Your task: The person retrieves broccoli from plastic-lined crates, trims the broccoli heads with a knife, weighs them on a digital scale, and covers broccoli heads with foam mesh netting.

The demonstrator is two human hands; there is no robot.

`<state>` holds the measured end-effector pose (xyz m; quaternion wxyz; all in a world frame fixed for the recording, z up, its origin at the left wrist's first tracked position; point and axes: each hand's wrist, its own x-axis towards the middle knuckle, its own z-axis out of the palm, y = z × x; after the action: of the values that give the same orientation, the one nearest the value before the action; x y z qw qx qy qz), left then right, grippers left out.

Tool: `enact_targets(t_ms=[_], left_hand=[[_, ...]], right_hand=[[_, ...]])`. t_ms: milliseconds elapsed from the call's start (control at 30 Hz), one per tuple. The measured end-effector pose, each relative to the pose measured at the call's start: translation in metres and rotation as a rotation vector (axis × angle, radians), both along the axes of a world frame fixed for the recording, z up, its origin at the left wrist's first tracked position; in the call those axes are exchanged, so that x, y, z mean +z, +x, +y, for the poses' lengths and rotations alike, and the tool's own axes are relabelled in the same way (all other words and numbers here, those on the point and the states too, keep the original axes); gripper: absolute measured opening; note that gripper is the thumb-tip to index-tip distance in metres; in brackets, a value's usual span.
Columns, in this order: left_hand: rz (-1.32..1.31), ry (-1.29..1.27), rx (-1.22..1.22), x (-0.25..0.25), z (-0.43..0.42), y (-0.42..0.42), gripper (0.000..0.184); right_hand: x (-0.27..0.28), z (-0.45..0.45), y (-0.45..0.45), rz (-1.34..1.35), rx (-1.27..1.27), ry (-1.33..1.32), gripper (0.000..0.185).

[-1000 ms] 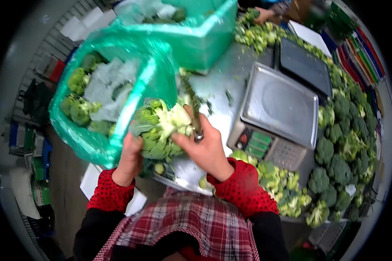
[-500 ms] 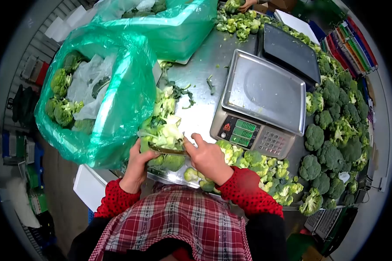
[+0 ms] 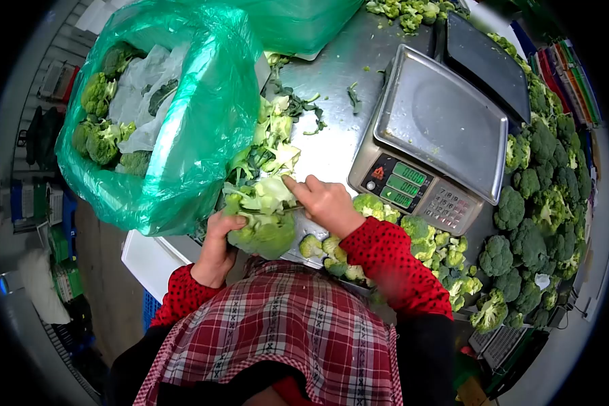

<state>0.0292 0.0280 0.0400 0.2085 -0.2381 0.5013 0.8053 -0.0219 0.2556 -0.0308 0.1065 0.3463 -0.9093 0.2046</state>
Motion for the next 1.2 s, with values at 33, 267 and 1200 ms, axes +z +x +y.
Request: enact_targets(t_ms=[33, 267, 1200], left_hand=[[-0.002, -0.002, 0.001, 0.001, -0.002, 0.0, 0.048], [0.183, -0.267, 0.181, 0.003, 0.012, 0.003, 0.052], [0.173, -0.082, 0.09, 0.023, -0.007, 0.005, 0.066]], right_hand=[[-0.001, 0.003, -0.005, -0.002, 0.001, -0.002, 0.061], [0.029, -0.019, 0.001, -0.128, -0.071, 0.1, 0.04], [0.052, 0.0, 0.007, -0.086, 0.135, -0.063, 0.049]])
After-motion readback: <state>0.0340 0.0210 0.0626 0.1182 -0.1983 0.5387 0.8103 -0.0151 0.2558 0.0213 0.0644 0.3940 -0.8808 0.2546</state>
